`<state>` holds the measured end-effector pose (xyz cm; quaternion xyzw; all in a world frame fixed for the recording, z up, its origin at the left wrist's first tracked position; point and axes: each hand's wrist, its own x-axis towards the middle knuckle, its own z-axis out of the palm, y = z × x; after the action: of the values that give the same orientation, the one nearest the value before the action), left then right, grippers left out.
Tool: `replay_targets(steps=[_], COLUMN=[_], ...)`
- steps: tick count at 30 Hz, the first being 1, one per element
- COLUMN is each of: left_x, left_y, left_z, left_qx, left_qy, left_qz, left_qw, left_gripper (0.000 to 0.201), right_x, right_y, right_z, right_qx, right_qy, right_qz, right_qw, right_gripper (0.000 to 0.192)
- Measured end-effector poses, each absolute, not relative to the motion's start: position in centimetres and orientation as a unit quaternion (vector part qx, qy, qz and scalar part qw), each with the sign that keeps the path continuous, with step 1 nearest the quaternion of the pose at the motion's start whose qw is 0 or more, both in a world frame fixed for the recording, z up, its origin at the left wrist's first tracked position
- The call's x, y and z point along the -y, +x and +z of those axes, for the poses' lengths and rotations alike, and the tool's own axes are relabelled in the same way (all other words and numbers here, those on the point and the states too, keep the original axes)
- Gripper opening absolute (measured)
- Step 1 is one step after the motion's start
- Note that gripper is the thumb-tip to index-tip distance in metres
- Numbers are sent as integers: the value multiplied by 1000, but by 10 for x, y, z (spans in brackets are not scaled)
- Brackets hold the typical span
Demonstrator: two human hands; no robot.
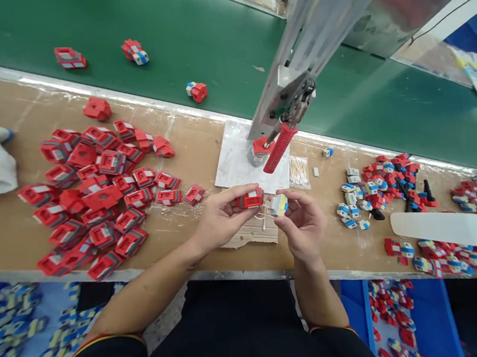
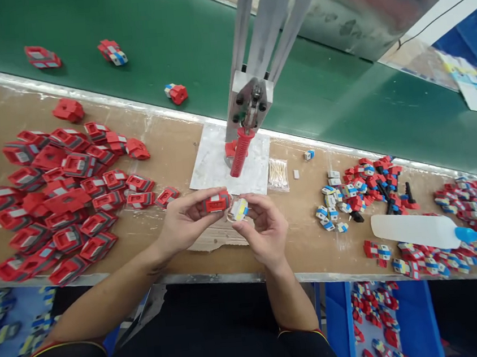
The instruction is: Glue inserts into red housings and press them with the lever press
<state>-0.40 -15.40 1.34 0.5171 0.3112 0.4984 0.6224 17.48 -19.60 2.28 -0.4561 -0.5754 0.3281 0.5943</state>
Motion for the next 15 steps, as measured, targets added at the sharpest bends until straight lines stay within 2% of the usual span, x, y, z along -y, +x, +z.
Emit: replay_targets(steps=[4,9,12,15], left_x=[156,156,153,148], left_y=[-2,-3,-7,-13], left_z=[10,8,12,19], left_qx=[-319,-319,-321,-311], left_qy=[524,547,565,604], left_qz=[531,548,526,464], left_qw=[585,548,548,568], left_gripper=[49,49,49,48], right_x=[197,196,193,186], right_y=[151,148,162,179], right_z=[21,17,28,47], right_qx=[563,582,663,781], right_qy=[-478,-500,-468,-396], right_qz=[280,234,175,121], right_qw=[613,597,557,469], right_gripper=[33,38,48,59])
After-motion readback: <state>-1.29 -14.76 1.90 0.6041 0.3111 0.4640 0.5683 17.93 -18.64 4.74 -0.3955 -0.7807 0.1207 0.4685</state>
